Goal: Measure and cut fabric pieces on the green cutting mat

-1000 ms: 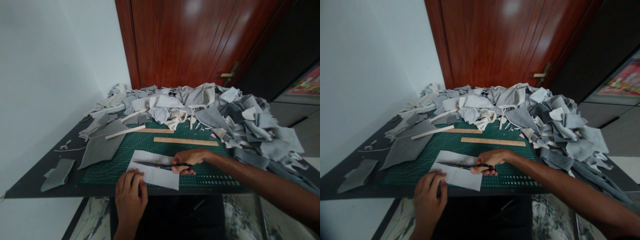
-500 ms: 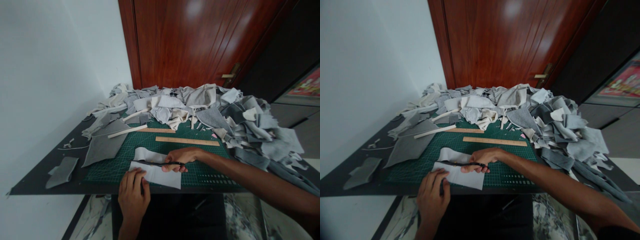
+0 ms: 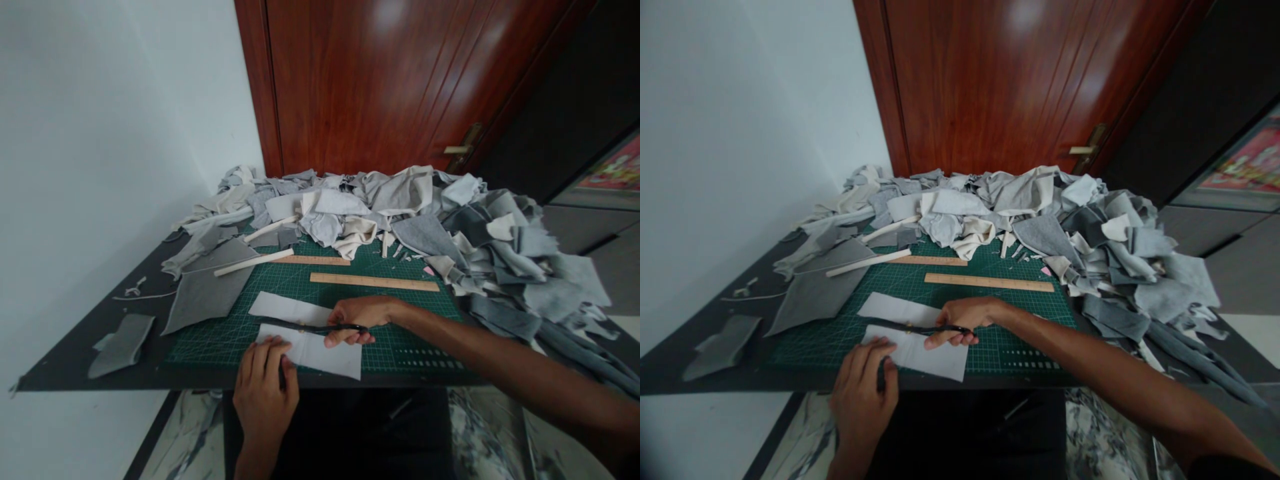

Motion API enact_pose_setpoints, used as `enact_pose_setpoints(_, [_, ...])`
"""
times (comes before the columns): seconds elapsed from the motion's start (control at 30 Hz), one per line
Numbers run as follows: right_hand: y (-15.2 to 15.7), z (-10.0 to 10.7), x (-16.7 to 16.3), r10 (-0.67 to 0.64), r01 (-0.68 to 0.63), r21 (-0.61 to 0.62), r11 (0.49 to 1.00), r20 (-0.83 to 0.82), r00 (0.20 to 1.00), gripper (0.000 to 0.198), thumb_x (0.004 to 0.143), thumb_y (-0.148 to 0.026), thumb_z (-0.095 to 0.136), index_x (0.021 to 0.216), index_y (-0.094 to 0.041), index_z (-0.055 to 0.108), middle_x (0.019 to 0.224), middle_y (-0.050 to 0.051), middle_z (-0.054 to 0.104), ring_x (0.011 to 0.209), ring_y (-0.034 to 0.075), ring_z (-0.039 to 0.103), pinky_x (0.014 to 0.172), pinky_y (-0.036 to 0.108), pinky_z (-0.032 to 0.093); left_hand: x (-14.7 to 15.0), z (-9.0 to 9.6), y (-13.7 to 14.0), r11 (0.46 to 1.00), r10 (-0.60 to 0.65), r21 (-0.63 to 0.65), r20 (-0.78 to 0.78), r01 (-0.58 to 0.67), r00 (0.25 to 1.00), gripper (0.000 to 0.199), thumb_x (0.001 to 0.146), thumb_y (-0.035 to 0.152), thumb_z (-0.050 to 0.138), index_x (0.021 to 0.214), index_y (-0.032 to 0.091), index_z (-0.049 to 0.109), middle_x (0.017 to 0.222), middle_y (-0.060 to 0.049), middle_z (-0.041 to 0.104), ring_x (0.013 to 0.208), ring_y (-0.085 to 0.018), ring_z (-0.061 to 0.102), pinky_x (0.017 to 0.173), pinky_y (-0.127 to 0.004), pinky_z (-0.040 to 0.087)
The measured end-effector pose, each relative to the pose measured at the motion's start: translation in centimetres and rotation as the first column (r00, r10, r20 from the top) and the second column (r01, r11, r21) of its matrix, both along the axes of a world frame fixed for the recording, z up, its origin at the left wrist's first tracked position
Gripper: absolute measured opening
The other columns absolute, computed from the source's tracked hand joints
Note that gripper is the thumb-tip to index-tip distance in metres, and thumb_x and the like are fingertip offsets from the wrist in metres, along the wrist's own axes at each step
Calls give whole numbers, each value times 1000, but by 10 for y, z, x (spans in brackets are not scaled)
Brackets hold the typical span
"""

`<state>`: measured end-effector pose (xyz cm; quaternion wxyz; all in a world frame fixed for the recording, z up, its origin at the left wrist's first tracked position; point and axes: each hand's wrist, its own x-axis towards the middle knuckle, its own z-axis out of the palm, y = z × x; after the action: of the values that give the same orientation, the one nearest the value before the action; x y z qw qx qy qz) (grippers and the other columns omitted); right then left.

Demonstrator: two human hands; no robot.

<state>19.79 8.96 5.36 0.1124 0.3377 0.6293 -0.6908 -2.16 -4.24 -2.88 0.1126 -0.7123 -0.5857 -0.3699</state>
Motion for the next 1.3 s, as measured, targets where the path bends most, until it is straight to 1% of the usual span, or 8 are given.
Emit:
enact_pose_setpoints(0.27, [1, 11, 23, 63, -63, 66, 996, -2, 998, 63, 69, -74, 80, 73, -20, 47, 51, -11, 42, 42, 4, 37, 39, 18, 32, -1, 1, 0, 1000, -16, -4, -4, 16, 1000, 18, 96, 11, 51, 106, 22, 61, 106, -9, 67, 108, -31, 61, 96, -47, 47])
enact_pose_setpoints(0.37, [-3, 18, 47, 35, -18, 274, 962, -59, 998, 60, 76, -74, 74, 83, -18, 54, 62, -8, 47, 52, 6, 40, 48, 20, 34, -1, 2, -1, 999, -32, -15, 6, 32, 999, 18, 97, 12, 50, 108, 21, 61, 107, -9, 67, 110, -31, 60, 98, -47, 46])
enact_pose_setpoints(0.43, [-8, 21, 61, -62, 86, 527, 846, -63, 996, 56, 78, -69, 75, 89, -17, 58, 75, -2, 55, 63, 10, 47, 56, 22, 38, -2, 3, -2, 999, -35, -29, 14, 35, 999, 17, 98, 15, 50, 108, 21, 61, 109, -10, 67, 110, -31, 60, 99, -47, 46])
enact_pose_setpoints(0.53, [-9, 18, 74, -300, 134, 854, 503, 28, 953, 45, 81, -55, 78, 100, -17, 61, 89, 6, 65, 78, 19, 58, 70, 28, 43, -7, 7, -2, 995, -54, -78, 9, 54, 999, 17, 100, 20, 50, 112, 22, 61, 118, -10, 65, 113, -30, 59, 101, -47, 45])
enact_pose_setpoints(0.63, [4, 2, 81, -425, 62, 973, 222, 39, 904, 34, 83, -36, 76, 107, -16, 64, 101, 12, 70, 92, 25, 64, 81, 31, 44, -17, 12, 4, 986, -121, -123, -50, 114, 991, 31, 102, 28, 50, 131, 19, 56, 138, -14, 58, 127, -32, 53, 108, -49, 42])
enact_pose_setpoints(0.77, [39, -25, 86, -448, 228, 972, 48, -183, 875, 18, 85, -24, 70, 101, -17, 66, 96, 9, 73, 86, 22, 67, 78, 28, 47, -33, 21, 16, 956, -248, -204, -176, 211, 953, 58, 102, 34, 50, 155, 16, 36, 151, -15, 52, 138, -32, 47, 112, -47, 41])
enact_pose_setpoints(0.9, [61, -38, 94, -442, 350, 928, -131, -371, 817, 22, 82, -24, 72, 102, -17, 66, 97, 10, 74, 89, 25, 68, 83, 31, 49, -43, 29, 25, 923, -334, -279, -241, 264, 911, 60, 101, 36, 51, 157, 21, 34, 146, -12, 57, 133, -30, 52, 108, -45, 43])
enact_pose_setpoints(1.3, [66, -43, 135, -598, 324, 926, -192, -372, 710, 31, 77, -20, 75, 107, -14, 68, 93, 9, 74, 85, 25, 68, 81, 31, 49, -20, 21, 58, 912, -347, -288, -157, 293, 925, 35, 101, 45, 54, 129, 24, 56, 125, -10, 60, 119, -31, 58, 104, -49, 48])
